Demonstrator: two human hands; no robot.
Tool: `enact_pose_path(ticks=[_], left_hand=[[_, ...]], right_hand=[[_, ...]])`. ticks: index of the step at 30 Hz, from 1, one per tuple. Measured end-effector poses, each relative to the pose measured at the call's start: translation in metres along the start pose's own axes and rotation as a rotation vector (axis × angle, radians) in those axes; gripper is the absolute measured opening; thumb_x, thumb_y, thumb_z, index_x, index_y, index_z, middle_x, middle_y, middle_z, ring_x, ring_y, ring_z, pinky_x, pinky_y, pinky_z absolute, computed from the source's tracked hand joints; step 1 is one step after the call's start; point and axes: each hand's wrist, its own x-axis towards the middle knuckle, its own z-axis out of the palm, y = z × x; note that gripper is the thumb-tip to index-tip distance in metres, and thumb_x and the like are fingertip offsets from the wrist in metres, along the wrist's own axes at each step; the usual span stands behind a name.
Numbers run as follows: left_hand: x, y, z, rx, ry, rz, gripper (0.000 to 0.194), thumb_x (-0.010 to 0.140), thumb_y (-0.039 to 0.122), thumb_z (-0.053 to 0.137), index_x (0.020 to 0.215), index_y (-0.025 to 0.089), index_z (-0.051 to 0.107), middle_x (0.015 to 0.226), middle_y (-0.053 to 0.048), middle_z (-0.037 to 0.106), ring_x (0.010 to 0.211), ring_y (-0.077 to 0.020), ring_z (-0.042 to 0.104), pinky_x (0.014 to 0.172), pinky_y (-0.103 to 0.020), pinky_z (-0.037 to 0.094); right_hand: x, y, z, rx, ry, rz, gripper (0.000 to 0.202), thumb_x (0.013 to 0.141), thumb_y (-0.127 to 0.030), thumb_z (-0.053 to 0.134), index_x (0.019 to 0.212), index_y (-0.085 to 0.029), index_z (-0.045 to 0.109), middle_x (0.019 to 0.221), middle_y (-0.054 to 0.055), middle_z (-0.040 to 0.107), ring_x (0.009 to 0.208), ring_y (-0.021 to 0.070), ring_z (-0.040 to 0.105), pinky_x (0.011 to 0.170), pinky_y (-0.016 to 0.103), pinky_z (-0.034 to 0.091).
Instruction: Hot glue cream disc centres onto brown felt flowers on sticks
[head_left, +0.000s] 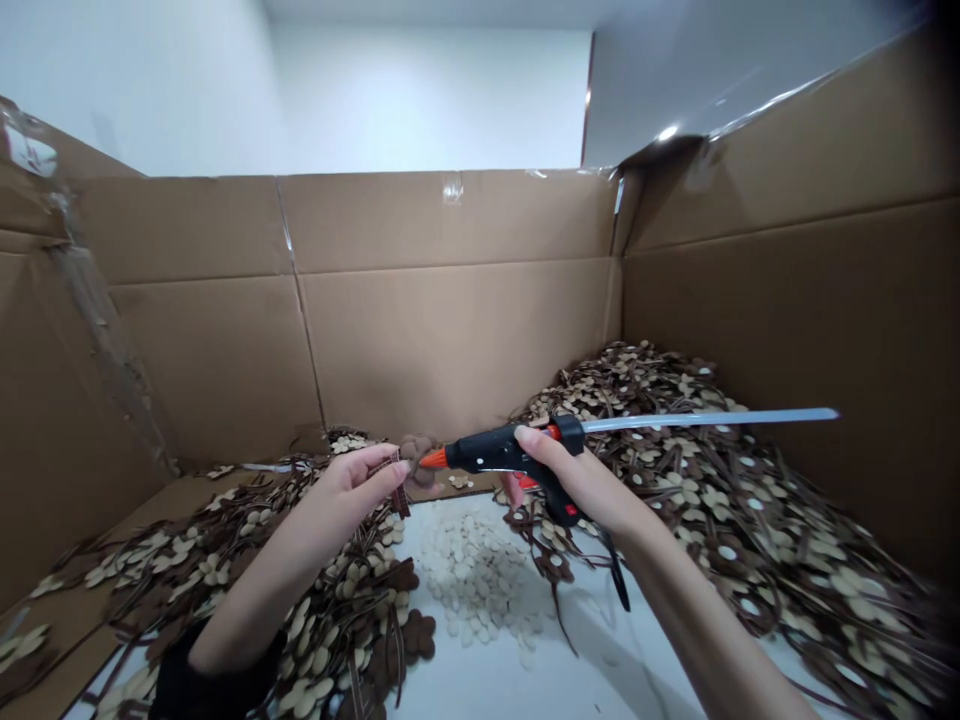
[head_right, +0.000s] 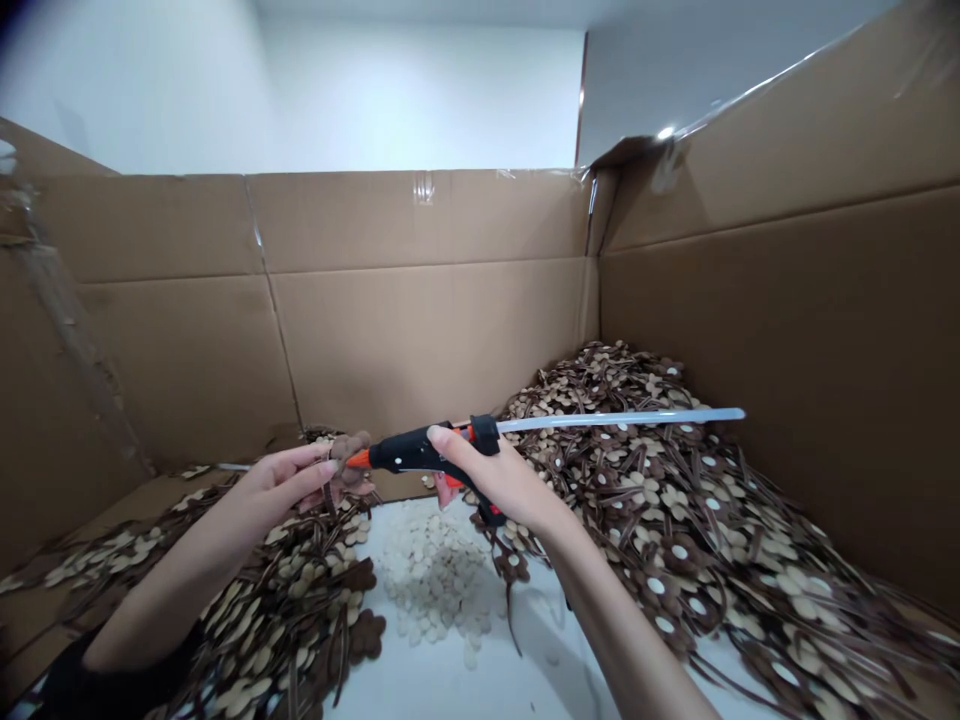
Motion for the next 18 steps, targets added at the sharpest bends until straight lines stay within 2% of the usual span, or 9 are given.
enact_pose_path(ticks=[5,11,15,18], left_hand=[[-0.003,0.004,0.0,0.008,0.018,0.034,0.046,0.085,0.045,0.052,0.119,0.015,0.06,0.096,-0.008,0.072,0.081,-0.0167,0.061,0.071,-0.024,0.043],[-0.005,0.002,-0.001,0.027,0.045,0.048,0.044,0.087,0.046,0.052,0.12,0.018,0.06,0.1,-0.006,0.072,0.078,-0.0146,0.059,0.073,-0.024,0.041],[-0.004,0.0,-0.003,0.022,0.055,0.052,0.044,0.087,0.047,0.052,0.119,0.018,0.06,0.098,-0.006,0.072,0.075,-0.0143,0.059,0.071,-0.023,0.04],[-0.003,0.0,-0.003,0.039,0.077,0.056,0.043,0.086,0.046,0.053,0.117,0.017,0.06,0.094,-0.006,0.072,0.068,-0.0136,0.057,0.067,-0.023,0.039]], right_hand=[[-0.003,-0.002,0.001,-0.053,0.047,0.001,0.071,0.079,-0.078,0.031,0.05,-0.018,0.055,0.057,0.006,0.057,0.06,0.0164,0.052,0.067,0.028,0.039],[-0.002,-0.005,0.005,-0.002,0.069,0.024,0.071,0.077,-0.079,0.032,0.048,-0.018,0.052,0.053,0.006,0.054,0.058,0.0165,0.052,0.067,0.029,0.039],[0.0,-0.003,0.008,0.024,0.075,0.036,0.071,0.075,-0.081,0.032,0.048,-0.018,0.049,0.052,0.006,0.052,0.058,0.016,0.052,0.068,0.029,0.04],[-0.001,-0.002,0.011,0.024,0.082,0.027,0.069,0.077,-0.08,0.032,0.048,-0.018,0.046,0.05,0.004,0.049,0.054,0.014,0.049,0.063,0.028,0.039]])
